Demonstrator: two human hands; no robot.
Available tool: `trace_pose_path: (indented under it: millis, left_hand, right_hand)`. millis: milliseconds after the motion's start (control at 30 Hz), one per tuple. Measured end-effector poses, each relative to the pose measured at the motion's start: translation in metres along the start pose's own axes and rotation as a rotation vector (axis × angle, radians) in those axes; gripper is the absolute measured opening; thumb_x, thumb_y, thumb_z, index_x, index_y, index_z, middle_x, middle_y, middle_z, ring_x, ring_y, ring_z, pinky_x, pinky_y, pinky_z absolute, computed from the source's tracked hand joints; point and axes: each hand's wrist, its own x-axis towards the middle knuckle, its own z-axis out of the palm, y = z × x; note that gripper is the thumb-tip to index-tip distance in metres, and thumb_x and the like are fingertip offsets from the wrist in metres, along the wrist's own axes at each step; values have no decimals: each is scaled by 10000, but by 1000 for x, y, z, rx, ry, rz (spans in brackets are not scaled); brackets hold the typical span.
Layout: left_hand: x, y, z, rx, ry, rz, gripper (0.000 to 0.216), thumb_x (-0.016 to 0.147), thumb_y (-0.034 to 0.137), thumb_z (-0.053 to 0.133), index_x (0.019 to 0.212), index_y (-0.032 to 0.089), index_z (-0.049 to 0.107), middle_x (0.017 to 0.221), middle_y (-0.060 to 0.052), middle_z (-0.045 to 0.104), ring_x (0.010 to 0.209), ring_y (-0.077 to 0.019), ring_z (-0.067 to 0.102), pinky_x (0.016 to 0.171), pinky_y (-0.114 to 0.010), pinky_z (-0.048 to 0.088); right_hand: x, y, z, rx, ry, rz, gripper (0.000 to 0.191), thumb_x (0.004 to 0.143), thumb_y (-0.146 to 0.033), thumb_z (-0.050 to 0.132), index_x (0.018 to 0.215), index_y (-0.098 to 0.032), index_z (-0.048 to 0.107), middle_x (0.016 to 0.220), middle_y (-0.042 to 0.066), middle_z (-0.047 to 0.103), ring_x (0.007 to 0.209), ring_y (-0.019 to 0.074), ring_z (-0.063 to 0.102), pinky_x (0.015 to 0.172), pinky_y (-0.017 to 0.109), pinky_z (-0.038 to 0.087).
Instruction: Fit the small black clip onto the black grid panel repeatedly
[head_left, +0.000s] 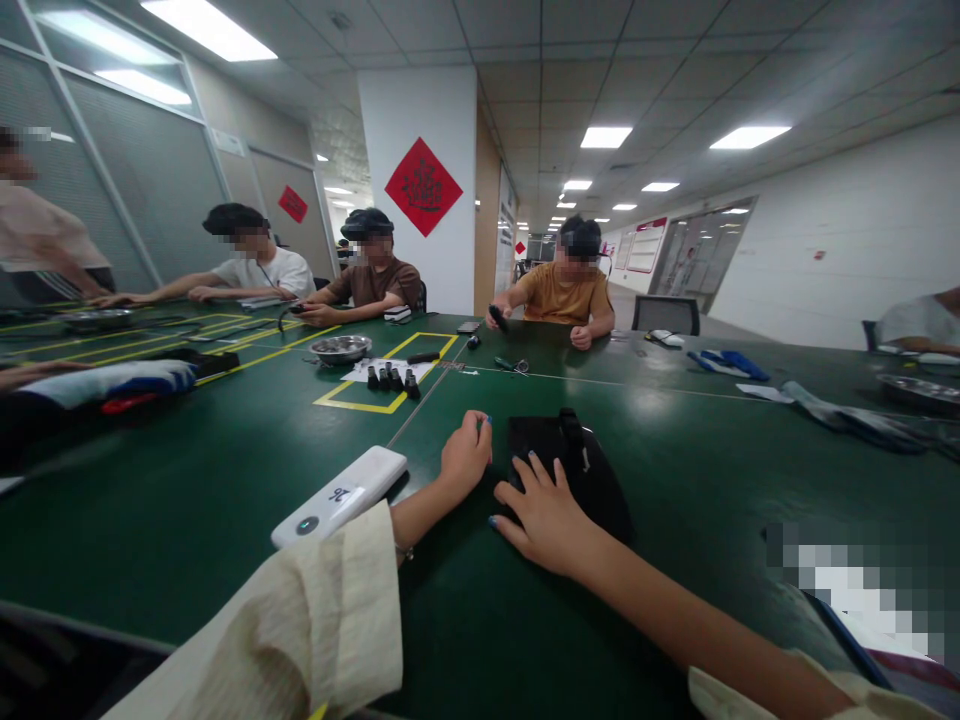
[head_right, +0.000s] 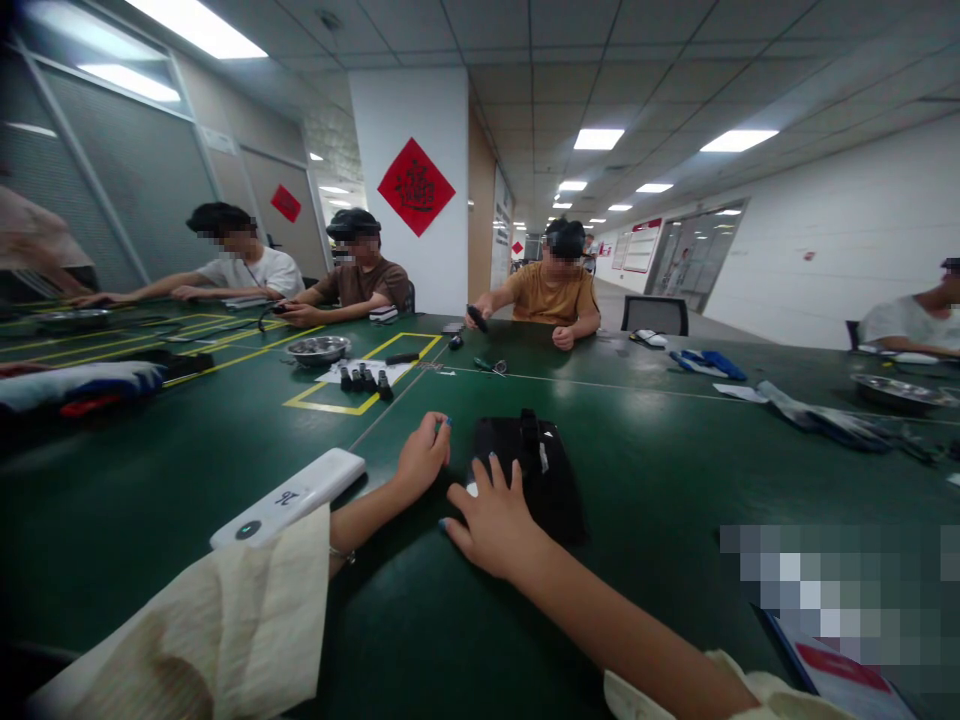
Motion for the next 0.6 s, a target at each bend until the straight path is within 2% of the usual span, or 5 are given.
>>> trace_pose_path:
  millis: [267,433,600]
  left_hand:
    - [0,-1,0,3,-23,14,179,901,311,294,946,202,428,508,60,517,490,-129,525,528,-236,329]
    - [0,-2,0,-19,-44,29,168,891,315,302,914,207,428,501,66,507,473,-123,507,512,-233,314]
    - [-1,-3,2,-11,-55,44,163,882,321,312,886,209,431,516,65,517,478,-121,508,508,-230,310]
  right_hand:
    - [9,28,7,-15,18,207,329,875,-329,349,1149,-218,493,1400,139,332,1311,401,199,931,703,154]
    - [14,56,-2,0,-59,373,367,849,-312,380,1197,-238,471,1412,106,319,1289,410,234,875,738,207]
    - [14,97,-18,35,-155,626,429,835,-270,360,1259,-250,422,1444,87,260,1294,422,207,844,753,227]
